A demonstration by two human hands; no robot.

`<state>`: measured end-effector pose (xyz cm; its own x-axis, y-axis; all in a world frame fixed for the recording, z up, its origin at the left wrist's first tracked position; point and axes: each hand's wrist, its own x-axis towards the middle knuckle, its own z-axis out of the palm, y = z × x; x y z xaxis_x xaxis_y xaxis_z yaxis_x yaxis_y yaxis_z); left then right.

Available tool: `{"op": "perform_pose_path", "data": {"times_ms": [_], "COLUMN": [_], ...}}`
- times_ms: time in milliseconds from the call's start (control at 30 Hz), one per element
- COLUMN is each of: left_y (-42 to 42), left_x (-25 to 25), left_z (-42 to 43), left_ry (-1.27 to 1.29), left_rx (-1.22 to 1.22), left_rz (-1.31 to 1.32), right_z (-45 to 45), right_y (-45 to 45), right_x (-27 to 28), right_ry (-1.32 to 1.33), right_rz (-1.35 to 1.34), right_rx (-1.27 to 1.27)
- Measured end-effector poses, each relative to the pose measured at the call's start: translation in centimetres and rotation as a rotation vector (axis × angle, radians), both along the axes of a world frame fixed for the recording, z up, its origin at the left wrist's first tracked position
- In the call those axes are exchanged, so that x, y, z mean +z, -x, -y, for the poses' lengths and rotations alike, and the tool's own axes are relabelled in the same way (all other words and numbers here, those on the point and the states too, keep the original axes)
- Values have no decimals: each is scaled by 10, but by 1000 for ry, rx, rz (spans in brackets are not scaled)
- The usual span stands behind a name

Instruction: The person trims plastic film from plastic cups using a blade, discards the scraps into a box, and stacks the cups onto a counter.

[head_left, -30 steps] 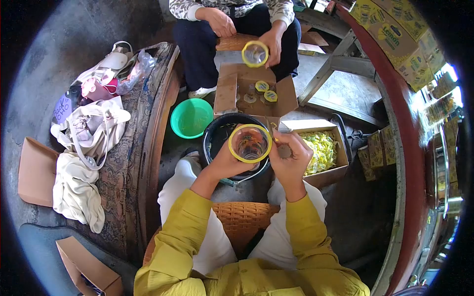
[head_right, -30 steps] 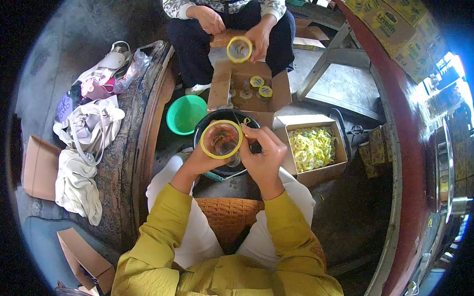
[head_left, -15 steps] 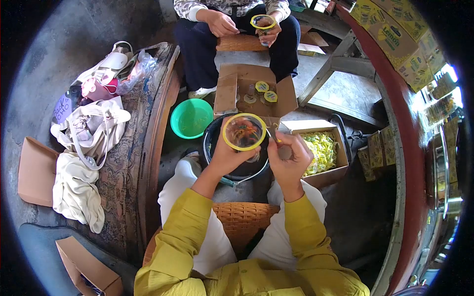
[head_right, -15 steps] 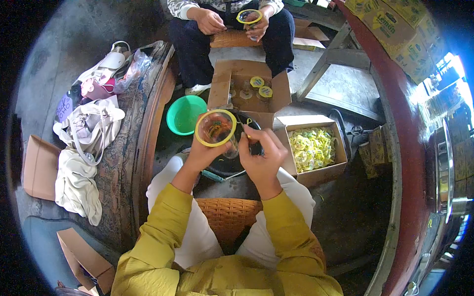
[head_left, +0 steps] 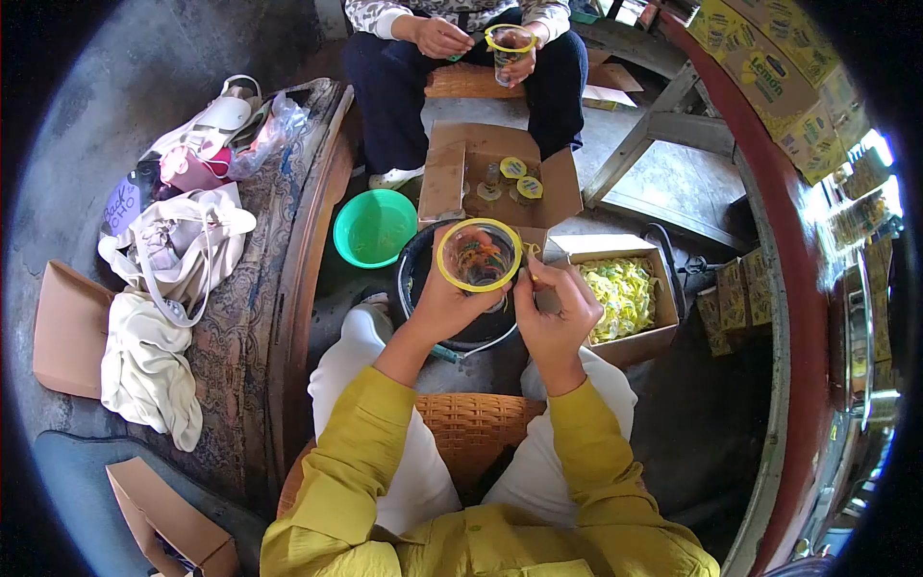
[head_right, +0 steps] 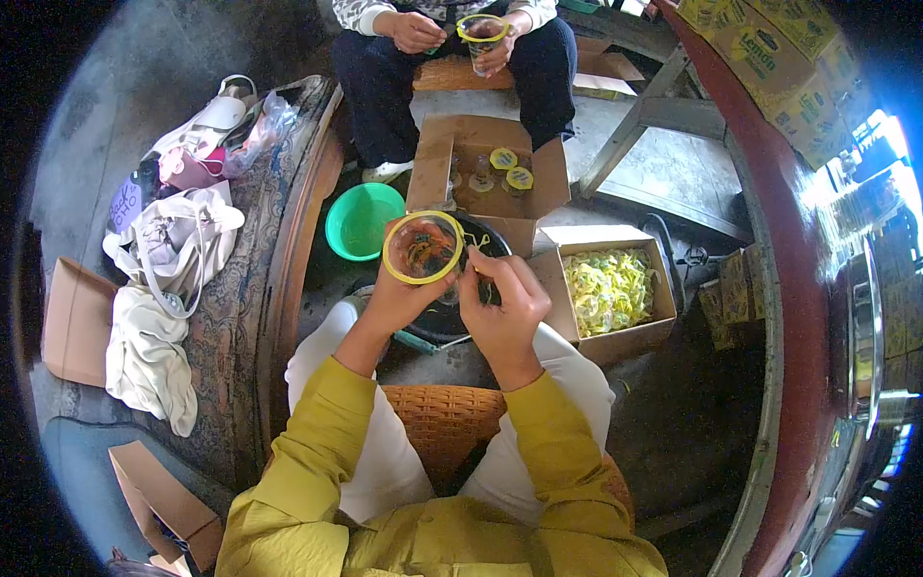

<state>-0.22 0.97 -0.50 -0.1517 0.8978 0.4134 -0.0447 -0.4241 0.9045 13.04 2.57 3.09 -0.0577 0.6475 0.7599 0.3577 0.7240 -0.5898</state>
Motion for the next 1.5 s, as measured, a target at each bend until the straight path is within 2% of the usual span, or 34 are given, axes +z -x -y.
{"op": "perform_pose_path", "data": {"times_ms": [267,467,567,867,1067,1267,1367,1500], "left_y": [-6,-5,-6,-7,-6,-8,-6,-7], "left_x": [0,-3,-8,-11,1,-4,-6,-1], "left_z": [6,3,-1,0,2,2,1,6], "left_ry": [33,99,12,11,-19,1,16,51], "left_rx": [-135,-155,-164,-113,-166,-126,-158,-209], "left_rz": [29,94,190,265,207,169,76,96], "right_z": [-3,-7,-7,-1,2,0,0,-4], "right_y": [-5,-6,-7,-3,0,1,-2,-6], "right_x": [3,-11,-8,2,2,-3,0,3], "right_ry": [90,252,205,73,86,-20,41,91], "right_rz": [-36,-270,-200,-68,-61,-8,-24,-87], "right_rx": [23,87,47,12,21,-28,-30,65]}}
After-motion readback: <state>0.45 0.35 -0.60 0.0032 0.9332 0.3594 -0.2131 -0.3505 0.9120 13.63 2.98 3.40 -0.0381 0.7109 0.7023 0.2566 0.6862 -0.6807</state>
